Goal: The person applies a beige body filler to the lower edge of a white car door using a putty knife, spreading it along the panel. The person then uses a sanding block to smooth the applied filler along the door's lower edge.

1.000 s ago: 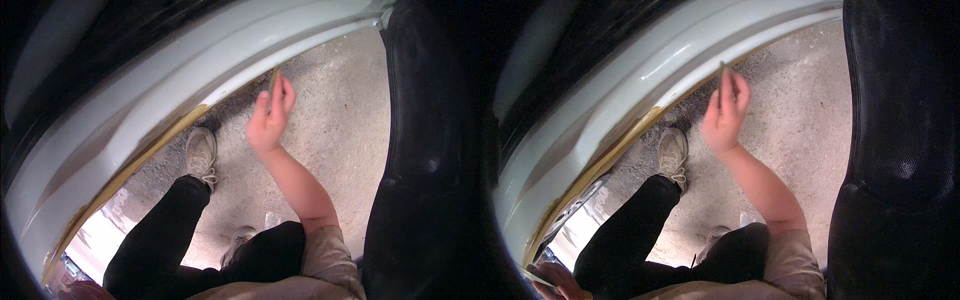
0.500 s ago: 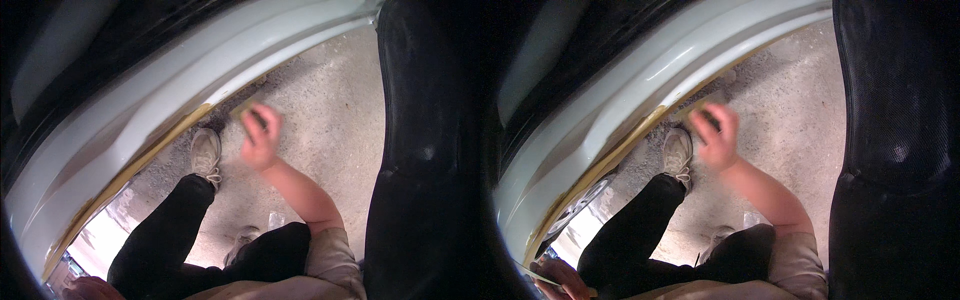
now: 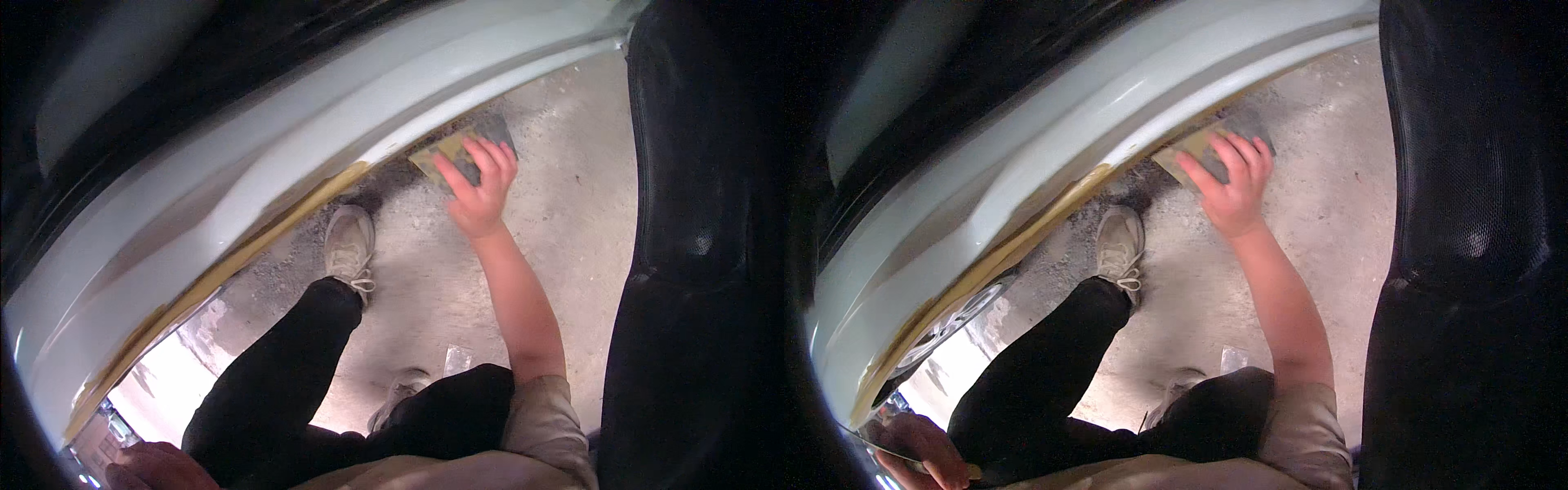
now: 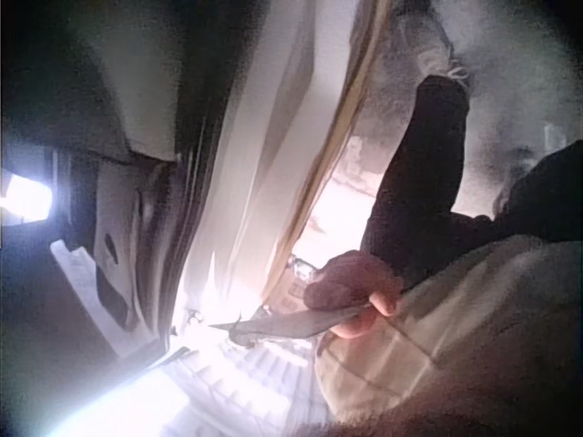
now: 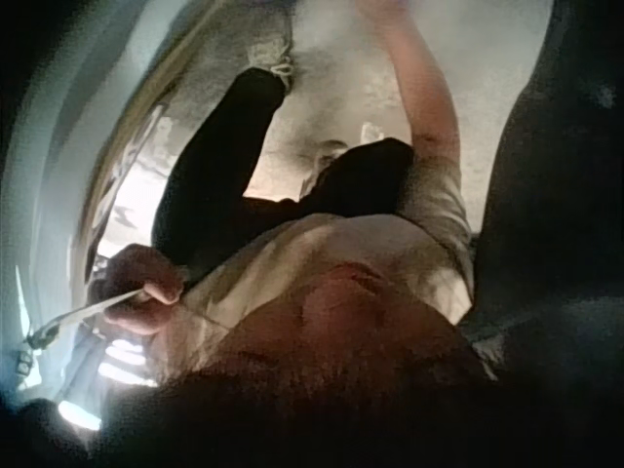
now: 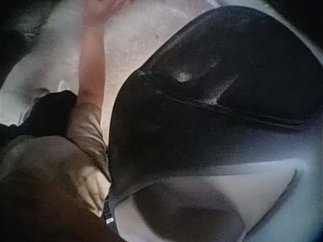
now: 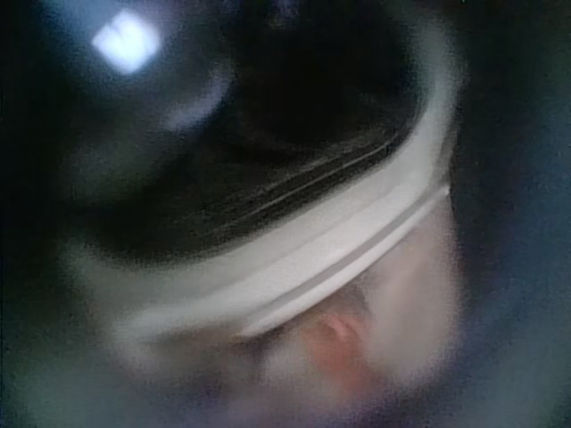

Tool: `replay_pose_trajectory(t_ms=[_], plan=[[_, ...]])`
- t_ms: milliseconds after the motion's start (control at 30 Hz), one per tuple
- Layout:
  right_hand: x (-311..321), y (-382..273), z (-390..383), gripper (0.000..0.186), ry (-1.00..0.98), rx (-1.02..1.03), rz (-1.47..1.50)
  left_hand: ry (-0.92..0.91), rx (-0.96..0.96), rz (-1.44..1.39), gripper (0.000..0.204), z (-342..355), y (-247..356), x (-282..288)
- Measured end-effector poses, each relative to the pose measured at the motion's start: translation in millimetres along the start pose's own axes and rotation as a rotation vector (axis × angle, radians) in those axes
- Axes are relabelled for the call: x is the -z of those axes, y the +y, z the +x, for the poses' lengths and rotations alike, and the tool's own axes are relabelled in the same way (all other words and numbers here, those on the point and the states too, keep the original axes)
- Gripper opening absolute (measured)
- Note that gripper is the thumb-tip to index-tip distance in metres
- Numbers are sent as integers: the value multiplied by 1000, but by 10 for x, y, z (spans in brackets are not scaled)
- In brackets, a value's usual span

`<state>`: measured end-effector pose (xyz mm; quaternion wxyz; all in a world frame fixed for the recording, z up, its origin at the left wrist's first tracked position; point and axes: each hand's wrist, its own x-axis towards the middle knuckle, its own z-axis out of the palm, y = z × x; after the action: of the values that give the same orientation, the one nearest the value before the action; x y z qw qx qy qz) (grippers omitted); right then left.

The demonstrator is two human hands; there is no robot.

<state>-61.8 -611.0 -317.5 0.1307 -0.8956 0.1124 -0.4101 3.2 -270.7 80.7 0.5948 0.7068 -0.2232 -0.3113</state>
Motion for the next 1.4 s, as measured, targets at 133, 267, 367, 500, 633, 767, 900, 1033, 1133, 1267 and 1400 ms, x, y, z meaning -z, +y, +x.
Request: replay_pose_trajectory(t_ms=[133,267,367,500,633,767,900,1033,1133,1267,1400], plan=[[331,-168,107,33,-35,107,122,17,-37,-114,69,-157,33,39],[659,-549,387,40,-135,76,375,179,-29,-288,59,-316,43,-65],[956,-989,623,38,-78,-180,742,371,-59,-469,60,-448,1,-255],[1531,-1531,908,39,-122,-606,1304,98,227,-98,62,-645,62,-204],[2094,-1996,1179,37,-106,-506,1584,-238,277,90,37,-781,176,-17],[2619,-2149,1496,38,-312,36,1284,-311,365,101,37,-780,132,43],[2714,-2059,1469,39,-828,138,898,-423,105,-91,35,-697,-192,273],[2069,-1773,1074,42,-810,14,765,-593,154,16,22,-653,-657,518],[1704,-1642,679,45,-496,-186,690,-829,173,227,26,-634,-863,615],[1232,-1460,407,50,-299,11,180,-699,104,247,43,-512,-964,711],[798,-1408,260,45,-192,-24,39,-789,246,226,31,-421,-949,848]])
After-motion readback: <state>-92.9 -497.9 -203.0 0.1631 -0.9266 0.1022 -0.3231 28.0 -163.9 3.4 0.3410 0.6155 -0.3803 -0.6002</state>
